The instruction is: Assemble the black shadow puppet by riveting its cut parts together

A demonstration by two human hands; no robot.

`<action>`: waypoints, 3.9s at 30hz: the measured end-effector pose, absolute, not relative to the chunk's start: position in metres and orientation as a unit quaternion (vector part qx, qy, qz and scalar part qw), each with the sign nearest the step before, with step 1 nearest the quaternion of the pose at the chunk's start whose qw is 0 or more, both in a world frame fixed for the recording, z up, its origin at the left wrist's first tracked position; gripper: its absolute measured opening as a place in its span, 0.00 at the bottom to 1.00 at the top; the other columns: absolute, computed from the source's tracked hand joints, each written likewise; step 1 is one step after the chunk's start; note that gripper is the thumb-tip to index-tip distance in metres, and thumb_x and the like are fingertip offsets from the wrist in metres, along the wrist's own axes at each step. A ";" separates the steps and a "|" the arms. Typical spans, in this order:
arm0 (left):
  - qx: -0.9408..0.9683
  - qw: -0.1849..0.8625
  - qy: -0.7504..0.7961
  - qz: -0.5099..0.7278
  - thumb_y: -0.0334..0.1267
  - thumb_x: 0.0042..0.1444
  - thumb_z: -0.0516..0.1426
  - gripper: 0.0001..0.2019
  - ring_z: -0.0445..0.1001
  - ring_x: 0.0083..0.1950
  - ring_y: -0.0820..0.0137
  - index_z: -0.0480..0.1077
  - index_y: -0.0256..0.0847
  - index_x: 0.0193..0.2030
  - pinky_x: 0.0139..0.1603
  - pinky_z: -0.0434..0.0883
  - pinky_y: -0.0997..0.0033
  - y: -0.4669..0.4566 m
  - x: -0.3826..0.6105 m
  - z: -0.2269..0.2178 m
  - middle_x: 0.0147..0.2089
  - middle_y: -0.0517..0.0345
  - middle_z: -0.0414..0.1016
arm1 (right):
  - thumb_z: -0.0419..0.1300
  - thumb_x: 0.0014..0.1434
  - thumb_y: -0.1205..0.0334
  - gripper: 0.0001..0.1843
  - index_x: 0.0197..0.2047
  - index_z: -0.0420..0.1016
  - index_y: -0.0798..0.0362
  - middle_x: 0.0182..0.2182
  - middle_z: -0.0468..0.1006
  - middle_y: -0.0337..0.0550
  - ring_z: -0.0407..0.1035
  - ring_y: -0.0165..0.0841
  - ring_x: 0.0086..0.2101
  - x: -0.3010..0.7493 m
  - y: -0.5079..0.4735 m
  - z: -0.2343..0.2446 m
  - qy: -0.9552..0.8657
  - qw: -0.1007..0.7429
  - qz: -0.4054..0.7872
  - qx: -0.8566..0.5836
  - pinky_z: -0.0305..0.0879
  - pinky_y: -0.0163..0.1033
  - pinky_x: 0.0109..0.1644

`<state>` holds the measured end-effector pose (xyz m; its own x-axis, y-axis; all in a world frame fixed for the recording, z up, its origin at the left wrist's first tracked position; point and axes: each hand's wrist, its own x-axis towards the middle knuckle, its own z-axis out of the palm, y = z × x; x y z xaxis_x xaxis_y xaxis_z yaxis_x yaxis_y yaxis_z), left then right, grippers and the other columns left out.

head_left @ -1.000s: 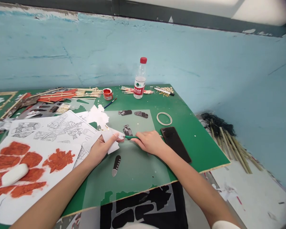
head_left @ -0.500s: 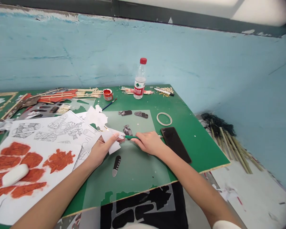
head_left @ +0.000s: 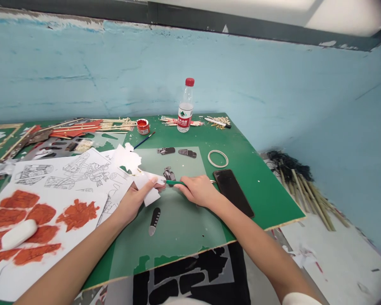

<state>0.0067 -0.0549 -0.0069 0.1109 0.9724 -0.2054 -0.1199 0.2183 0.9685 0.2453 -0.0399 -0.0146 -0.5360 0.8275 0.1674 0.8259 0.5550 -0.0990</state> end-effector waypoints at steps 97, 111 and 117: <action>0.471 0.605 0.507 0.394 0.57 0.57 0.66 0.19 0.84 0.44 0.54 0.84 0.41 0.39 0.46 0.81 0.61 -0.061 0.007 -0.010 0.40 0.48 0.87 | 0.60 0.66 0.41 0.20 0.45 0.74 0.51 0.20 0.57 0.28 0.49 0.26 0.20 0.245 -0.044 0.011 -0.647 0.297 0.545 -0.443 0.49 0.33 0.23; 0.473 0.599 0.517 0.388 0.58 0.54 0.67 0.25 0.83 0.38 0.58 0.82 0.39 0.48 0.40 0.79 0.63 -0.061 0.014 -0.007 0.43 0.49 0.87 | 0.62 0.62 0.45 0.18 0.38 0.75 0.53 0.20 0.59 0.29 0.51 0.26 0.22 0.239 -0.040 0.009 -0.640 0.311 0.505 -0.488 0.49 0.33 0.27; 0.375 0.608 0.498 0.492 0.53 0.56 0.67 0.28 0.84 0.43 0.61 0.77 0.41 0.60 0.41 0.79 0.68 -0.050 0.011 -0.009 0.50 0.50 0.85 | 0.62 0.62 0.45 0.18 0.38 0.76 0.54 0.21 0.59 0.29 0.51 0.26 0.23 0.243 -0.037 0.008 -0.647 0.287 0.510 -0.490 0.51 0.33 0.29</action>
<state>0.0113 -0.0499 -0.0087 0.0207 0.9715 -0.2363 -0.2250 0.2348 0.9456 0.2431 -0.0372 0.0079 -0.3559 0.9257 -0.1281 0.3408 0.0009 -0.9401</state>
